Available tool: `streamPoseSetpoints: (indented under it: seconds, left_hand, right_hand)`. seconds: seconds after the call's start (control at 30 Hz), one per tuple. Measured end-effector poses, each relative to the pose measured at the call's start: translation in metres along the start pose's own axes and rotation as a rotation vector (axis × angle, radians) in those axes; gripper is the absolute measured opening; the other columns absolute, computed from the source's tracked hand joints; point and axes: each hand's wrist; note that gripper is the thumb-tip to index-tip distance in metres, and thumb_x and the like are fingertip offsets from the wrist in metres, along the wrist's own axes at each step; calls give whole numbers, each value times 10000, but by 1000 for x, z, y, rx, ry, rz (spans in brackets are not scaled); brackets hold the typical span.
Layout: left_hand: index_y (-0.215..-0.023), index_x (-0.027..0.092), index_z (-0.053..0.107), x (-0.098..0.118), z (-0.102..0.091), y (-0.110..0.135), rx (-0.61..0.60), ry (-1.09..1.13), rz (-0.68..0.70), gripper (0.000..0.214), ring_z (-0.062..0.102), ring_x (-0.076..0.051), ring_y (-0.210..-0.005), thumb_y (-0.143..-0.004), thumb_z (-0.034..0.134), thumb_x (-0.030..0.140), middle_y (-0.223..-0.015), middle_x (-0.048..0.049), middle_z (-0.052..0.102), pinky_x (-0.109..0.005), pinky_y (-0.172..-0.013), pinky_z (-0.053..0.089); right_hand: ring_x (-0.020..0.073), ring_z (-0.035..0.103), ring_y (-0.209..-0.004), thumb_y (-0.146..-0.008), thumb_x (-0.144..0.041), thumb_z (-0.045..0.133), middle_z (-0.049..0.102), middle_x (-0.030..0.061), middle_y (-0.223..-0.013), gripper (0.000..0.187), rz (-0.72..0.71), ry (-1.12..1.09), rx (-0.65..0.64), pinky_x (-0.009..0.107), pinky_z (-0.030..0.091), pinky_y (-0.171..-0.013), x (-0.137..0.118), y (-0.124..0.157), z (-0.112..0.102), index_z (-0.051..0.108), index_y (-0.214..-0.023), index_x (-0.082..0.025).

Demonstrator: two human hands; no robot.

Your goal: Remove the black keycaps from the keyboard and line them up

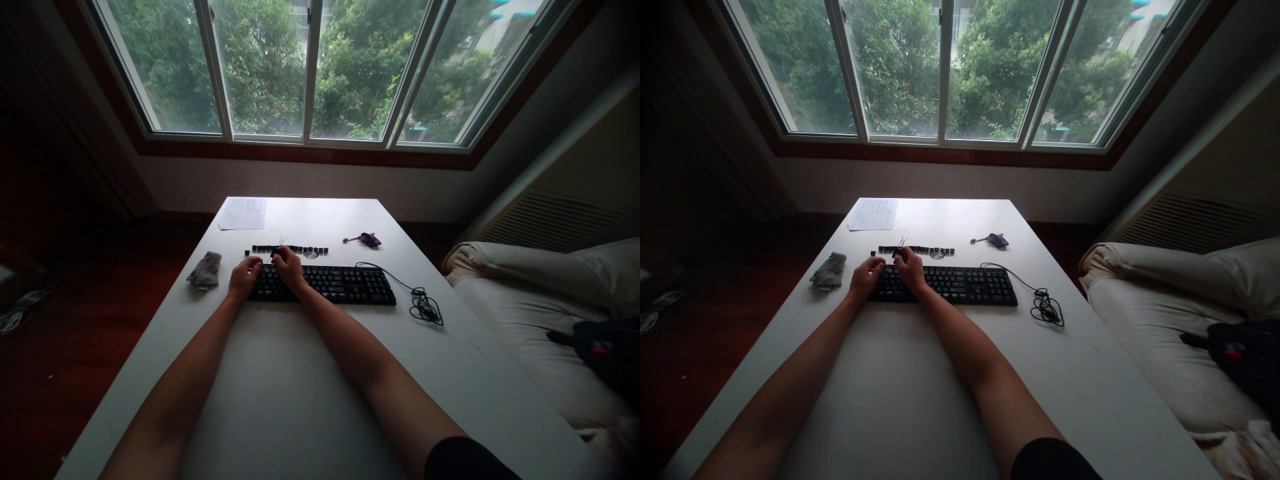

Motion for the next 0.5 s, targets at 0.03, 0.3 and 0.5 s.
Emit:
streamPoseSetpoints:
  seconds: [0.03,0.3,0.5]
  left_hand:
    - [-1075,235,679,1,0,0,-1,-1,1,266,684,-218,-952,-924,529,394,-1049,-38,738,-351,-844,542]
    - [-1070,234,687,1,0,1,-32,4,16,266,683,-214,-930,-913,554,403,-1056,-41,738,-357,-841,548]
    - [-1079,245,685,-1,0,0,-42,1,40,252,672,-201,-885,-859,609,339,-1015,-28,733,-362,-847,544]
  right_hand:
    - [163,603,-678,-864,-362,513,658,-19,-725,165,-5,27,-7,256,463,-661,0,0,-1,607,-896,-230]
    - [157,569,-666,-867,-365,502,642,-25,-723,189,-46,65,-49,250,446,-661,-2,1,-2,622,-920,-228]
    - [163,582,-675,-874,-391,504,648,-21,-736,209,-35,50,-45,259,462,-678,-4,2,-2,624,-943,-235]
Point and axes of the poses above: each hand's wrist, its own y-axis away from the middle knuckle, its own z-axis out of the palm, x = y × z
